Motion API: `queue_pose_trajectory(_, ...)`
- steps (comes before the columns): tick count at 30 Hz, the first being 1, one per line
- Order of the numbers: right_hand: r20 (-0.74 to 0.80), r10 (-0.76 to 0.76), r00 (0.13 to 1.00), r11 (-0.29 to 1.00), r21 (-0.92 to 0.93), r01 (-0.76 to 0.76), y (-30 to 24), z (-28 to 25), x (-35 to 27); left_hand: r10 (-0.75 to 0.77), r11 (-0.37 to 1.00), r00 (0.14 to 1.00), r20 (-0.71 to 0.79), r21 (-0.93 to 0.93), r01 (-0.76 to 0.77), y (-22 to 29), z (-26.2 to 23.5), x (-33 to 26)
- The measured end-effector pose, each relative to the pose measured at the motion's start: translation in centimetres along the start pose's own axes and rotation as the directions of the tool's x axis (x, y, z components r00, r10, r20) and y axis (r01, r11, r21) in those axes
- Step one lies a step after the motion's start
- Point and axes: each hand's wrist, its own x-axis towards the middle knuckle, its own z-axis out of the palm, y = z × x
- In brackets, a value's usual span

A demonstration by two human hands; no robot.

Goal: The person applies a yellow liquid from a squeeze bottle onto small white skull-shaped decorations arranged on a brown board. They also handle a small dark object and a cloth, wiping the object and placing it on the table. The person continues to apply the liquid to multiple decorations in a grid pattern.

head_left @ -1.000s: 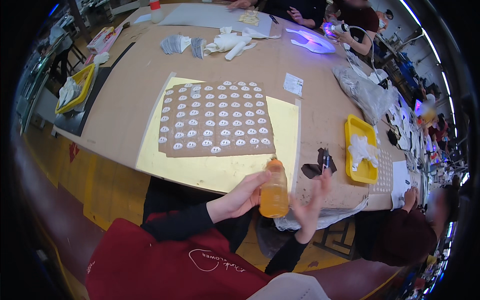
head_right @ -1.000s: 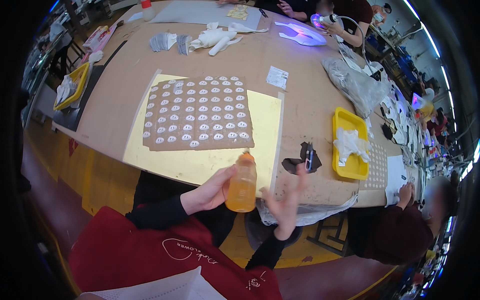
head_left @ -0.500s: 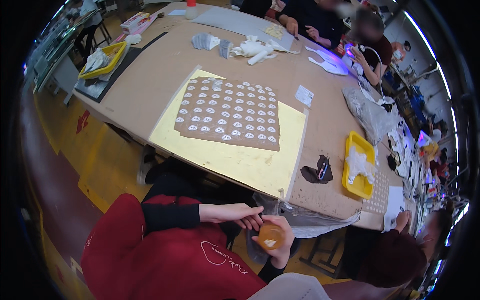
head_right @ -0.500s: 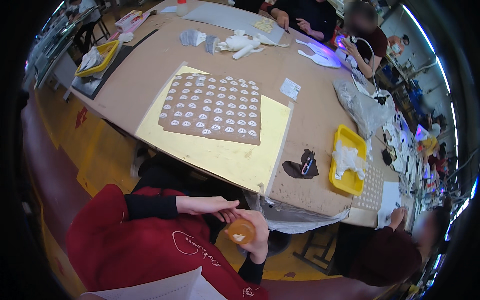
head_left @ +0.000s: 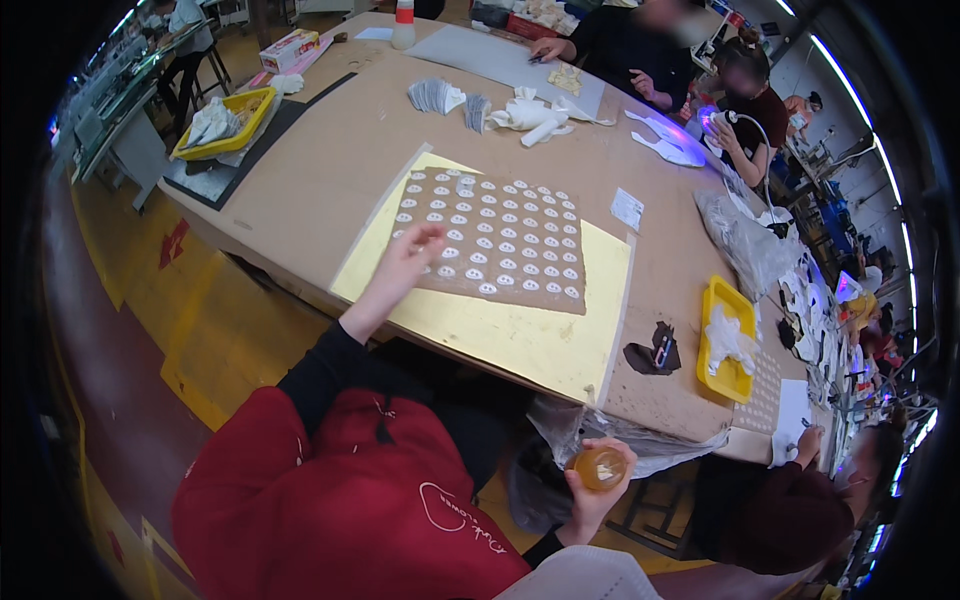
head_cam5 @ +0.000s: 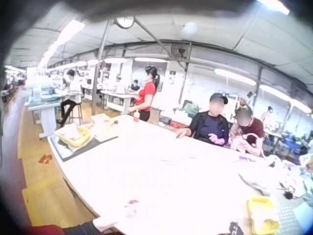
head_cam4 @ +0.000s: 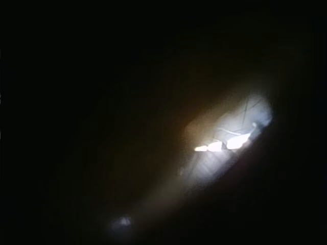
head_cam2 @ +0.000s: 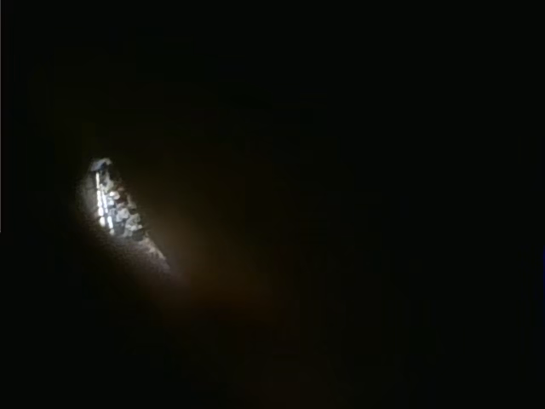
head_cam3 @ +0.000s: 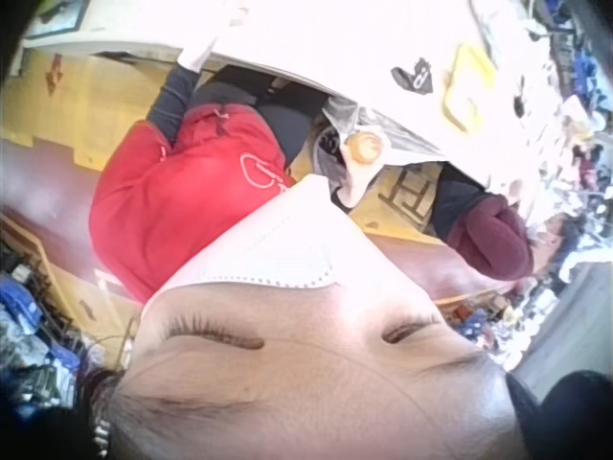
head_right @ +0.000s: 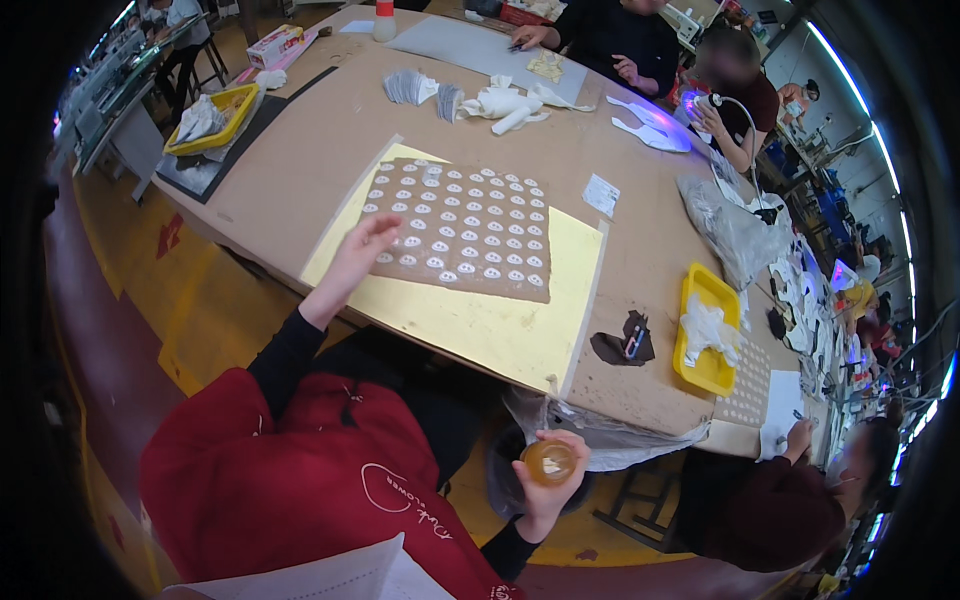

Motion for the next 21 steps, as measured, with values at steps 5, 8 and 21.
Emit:
queue_pose_trajectory(5, -0.08, 0.103, 0.991, 0.959, 0.273, -0.078, -0.6, 2.1, 2.9, 0.085, 0.859, 0.987, -0.135, 0.512, -0.003, -4.5, -6.8, 6.4)
queue_pose_trajectory(8, -0.231, 0.042, 0.972, 0.964, 0.266, 0.021, -0.6, 3.3, 5.6, 0.011, 0.95, 1.0, 0.002, 0.311, -0.011, -4.9, -6.9, 6.1)
queue_pose_trajectory(21, 0.046, 0.617, 0.786, 0.631, 0.567, -0.529, 4.0, 7.4, 12.3, -0.178, 0.88, 0.979, 0.101, -0.429, 0.205, -3.1, -8.5, 5.6)
